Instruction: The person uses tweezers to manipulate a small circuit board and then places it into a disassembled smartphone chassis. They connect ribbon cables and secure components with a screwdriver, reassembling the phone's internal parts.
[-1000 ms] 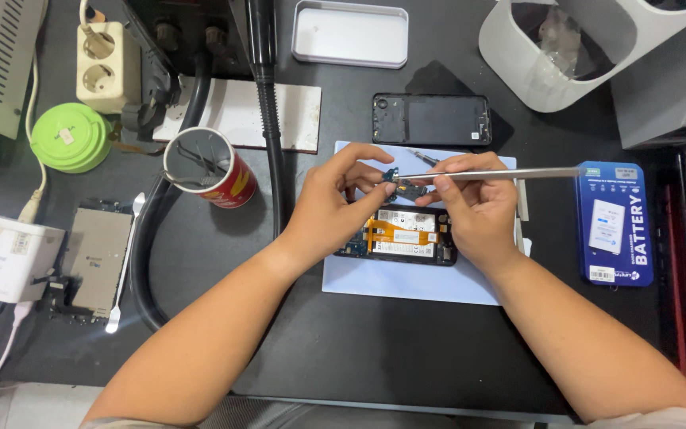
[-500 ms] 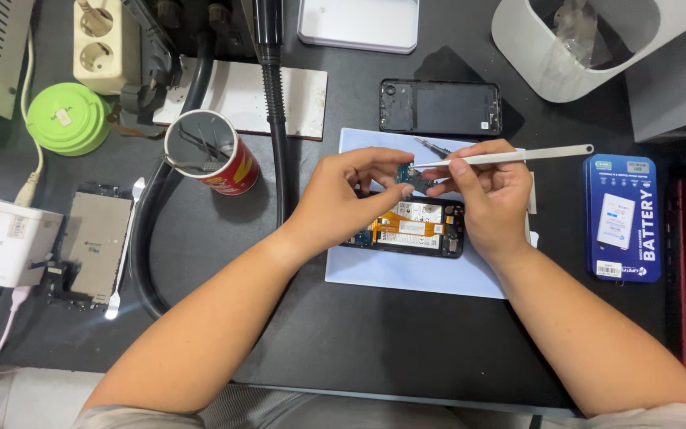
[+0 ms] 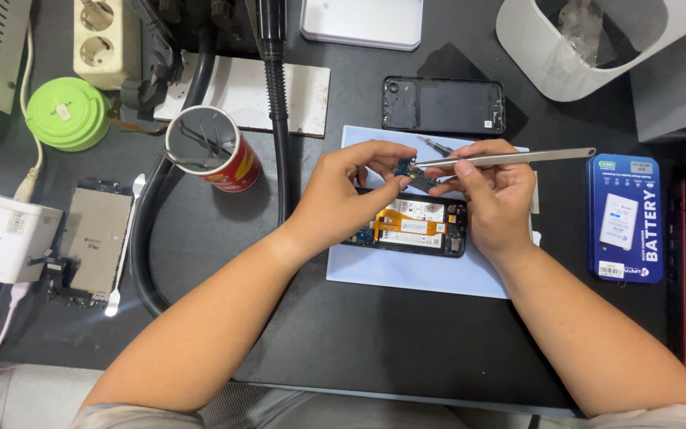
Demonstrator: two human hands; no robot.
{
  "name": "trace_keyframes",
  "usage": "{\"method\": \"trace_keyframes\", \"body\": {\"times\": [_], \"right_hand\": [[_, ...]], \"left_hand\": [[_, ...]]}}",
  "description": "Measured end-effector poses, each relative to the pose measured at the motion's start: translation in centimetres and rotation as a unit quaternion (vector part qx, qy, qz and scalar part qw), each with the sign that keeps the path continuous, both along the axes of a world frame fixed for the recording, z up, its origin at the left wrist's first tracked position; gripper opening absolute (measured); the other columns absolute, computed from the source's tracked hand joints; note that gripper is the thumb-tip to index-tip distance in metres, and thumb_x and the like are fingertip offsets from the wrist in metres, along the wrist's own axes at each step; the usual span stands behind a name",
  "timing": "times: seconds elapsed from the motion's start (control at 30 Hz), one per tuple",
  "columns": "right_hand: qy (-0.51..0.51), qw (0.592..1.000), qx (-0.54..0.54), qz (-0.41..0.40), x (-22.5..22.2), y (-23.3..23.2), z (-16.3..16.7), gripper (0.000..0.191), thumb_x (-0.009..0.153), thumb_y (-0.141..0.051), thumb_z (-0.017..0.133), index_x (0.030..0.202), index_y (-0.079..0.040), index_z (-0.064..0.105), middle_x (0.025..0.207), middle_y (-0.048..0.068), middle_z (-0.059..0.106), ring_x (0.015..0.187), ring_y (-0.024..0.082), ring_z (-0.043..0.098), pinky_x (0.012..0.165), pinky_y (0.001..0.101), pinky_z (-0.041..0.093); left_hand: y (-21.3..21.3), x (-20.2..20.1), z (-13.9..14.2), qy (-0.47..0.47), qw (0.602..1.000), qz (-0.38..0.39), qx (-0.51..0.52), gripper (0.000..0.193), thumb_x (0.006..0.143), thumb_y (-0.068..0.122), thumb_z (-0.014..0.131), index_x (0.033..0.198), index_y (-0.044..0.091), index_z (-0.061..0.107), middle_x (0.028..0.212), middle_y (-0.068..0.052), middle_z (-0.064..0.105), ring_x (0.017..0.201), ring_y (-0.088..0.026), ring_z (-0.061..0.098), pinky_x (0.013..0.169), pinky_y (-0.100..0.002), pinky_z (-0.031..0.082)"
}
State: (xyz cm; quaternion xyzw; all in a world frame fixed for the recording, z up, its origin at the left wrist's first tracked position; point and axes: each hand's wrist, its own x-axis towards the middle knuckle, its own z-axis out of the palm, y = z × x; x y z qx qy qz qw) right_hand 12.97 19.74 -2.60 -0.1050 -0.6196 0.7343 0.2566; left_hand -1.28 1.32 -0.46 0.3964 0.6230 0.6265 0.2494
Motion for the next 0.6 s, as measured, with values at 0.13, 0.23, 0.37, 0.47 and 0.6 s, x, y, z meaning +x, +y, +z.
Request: {"method": "trace_keyframes", "body": {"times": [0.13,0.23,0.37,0.47,0.6], "right_hand": [[0.005,1.000,-0.001,0.007,0.08,0.05,-0.08,0.011,0.106,-0.002,0.060,0.116,0.001,0.056,0.109,0.015,0.066,0.104,0.029,0.075,0.082,0.0373,0.066],[0.009,1.000,0.007,0.001,0.06,0.06,-0.18,0.010,0.106,-0.001,0.060,0.115,0.001,0.056,0.109,0.014,0.066,0.105,0.030,0.075,0.081,0.0377,0.066],[0.011,1.000,0.007,0.003,0.10,0.08,-0.20,0.010,0.106,-0.001,0.060,0.116,0.001,0.056,0.110,0.014,0.066,0.105,0.030,0.075,0.082,0.0380,0.066],[0.011,1.000,0.011,0.004,0.00,0.06,-0.17,0.010,0.106,-0.001,0.060,0.116,0.001,0.056,0.110,0.014,0.066,0.105,0.030,0.075,0.082,0.0383,0.067],[0.014,0.999,0.029,0.007,-0.01,0.00,0.01,0.010,0.107,-0.002,0.060,0.116,0.000,0.056,0.110,0.015,0.066,0.106,0.030,0.075,0.083,0.0380,0.067]], "left_hand": [[0.14,0.00,0.00,-0.020,1.000,0.000,0.003,0.033,0.091,0.009,0.077,0.124,0.009,0.072,0.102,-0.001,0.075,0.091,-0.005,0.067,0.069,-0.022,0.044],[0.13,-0.03,0.06,-0.009,1.000,0.004,0.003,0.032,0.091,0.009,0.078,0.122,0.009,0.072,0.101,-0.001,0.075,0.092,-0.005,0.068,0.070,-0.022,0.044],[0.09,-0.09,0.12,-0.006,1.000,0.004,-0.003,0.030,0.092,0.009,0.077,0.121,0.009,0.073,0.099,0.000,0.076,0.091,-0.005,0.067,0.070,-0.022,0.043],[0.10,-0.12,0.06,-0.003,1.000,0.005,-0.005,0.030,0.092,0.009,0.076,0.122,0.009,0.074,0.099,0.000,0.076,0.091,-0.005,0.066,0.070,-0.022,0.044],[0.15,-0.15,-0.14,-0.004,1.000,0.007,-0.005,0.031,0.092,0.009,0.077,0.123,0.010,0.074,0.099,-0.001,0.077,0.092,-0.005,0.067,0.071,-0.022,0.044]]}}
